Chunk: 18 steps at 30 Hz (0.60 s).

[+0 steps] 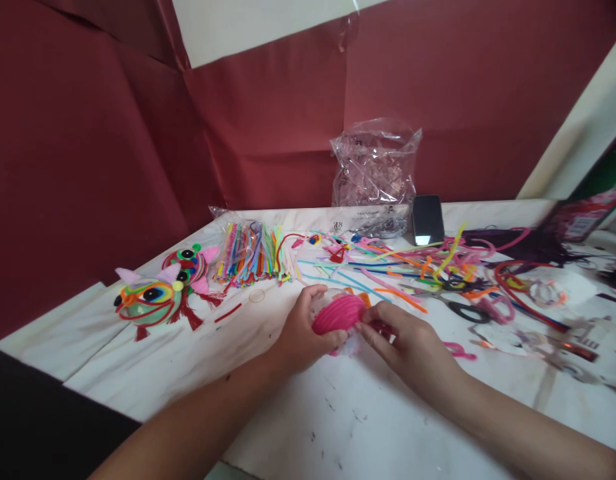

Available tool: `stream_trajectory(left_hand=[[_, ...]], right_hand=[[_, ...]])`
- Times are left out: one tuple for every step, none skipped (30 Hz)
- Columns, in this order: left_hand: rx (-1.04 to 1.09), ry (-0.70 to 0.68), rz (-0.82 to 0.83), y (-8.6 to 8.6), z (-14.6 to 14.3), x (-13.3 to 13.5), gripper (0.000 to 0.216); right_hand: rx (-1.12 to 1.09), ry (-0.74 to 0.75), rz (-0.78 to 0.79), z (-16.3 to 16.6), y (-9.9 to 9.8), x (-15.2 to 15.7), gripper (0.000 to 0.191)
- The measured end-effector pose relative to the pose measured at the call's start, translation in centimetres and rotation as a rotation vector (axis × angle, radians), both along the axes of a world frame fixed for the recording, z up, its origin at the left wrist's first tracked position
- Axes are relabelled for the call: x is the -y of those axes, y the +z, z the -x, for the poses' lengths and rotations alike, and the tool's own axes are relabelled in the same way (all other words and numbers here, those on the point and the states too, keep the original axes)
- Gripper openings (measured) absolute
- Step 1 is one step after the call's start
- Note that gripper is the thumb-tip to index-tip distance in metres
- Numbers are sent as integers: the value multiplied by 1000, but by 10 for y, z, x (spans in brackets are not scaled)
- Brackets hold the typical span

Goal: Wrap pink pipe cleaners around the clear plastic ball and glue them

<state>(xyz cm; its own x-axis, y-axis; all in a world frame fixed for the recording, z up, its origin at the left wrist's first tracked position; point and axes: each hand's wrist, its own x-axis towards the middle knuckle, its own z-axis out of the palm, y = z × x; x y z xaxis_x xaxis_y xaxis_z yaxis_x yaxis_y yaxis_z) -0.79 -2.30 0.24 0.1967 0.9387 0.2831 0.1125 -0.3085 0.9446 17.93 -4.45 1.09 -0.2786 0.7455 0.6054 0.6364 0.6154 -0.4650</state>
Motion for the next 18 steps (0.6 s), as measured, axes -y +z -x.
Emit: stream_trajectory(left_hand=[[5,6,5,1,0,0,63],[12,10,16,1,0,1,63],[17,15,28,2,0,1,63],[18,23,37,2,-1,2,63],[12,31,43,2,-1,3,63],[-1,41,45,3,-1,3,63],[-18,50,43,3,-1,4,62],[-34,61,39,3,0,4,61],[-43,72,29,3,0,4,60],[-43,78,18,2,0,4,59],[-34,80,9,1,0,3,59],[-21,75,2,0,1,2,59],[-9,66,-1,-1,1,2,60],[-2,56,-2,-3,1,1,61],[0,49,-4,-4,1,0,62],[0,46,-8,-5,2,-1,63],[-2,47,-11,-5,2,-1,63],[-3,51,-13,-6,2,-1,63]], right_hand=[[-3,-1,-3,0,0,0,12],[-4,-2,-6,1,0,1,12],[-2,-3,-8,1,0,1,12],[2,-1,-11,2,0,2,13],[7,2,-15,3,-1,3,13],[13,6,-19,3,-1,3,13],[16,6,-21,3,-2,4,13],[14,6,-20,4,-3,4,12],[6,5,-17,3,-4,4,11],[-4,1,-11,3,-4,4,10],[-12,-2,-5,2,-5,3,9],[-18,-4,0,2,-5,3,10],[-22,-4,0,1,-5,2,11],[-24,-2,-2,1,-5,2,12],[-25,0,-1,0,-5,1,13],[-28,2,0,0,-5,1,14],[-29,2,1,0,-5,1,14],[-29,2,2,0,-5,1,14]])
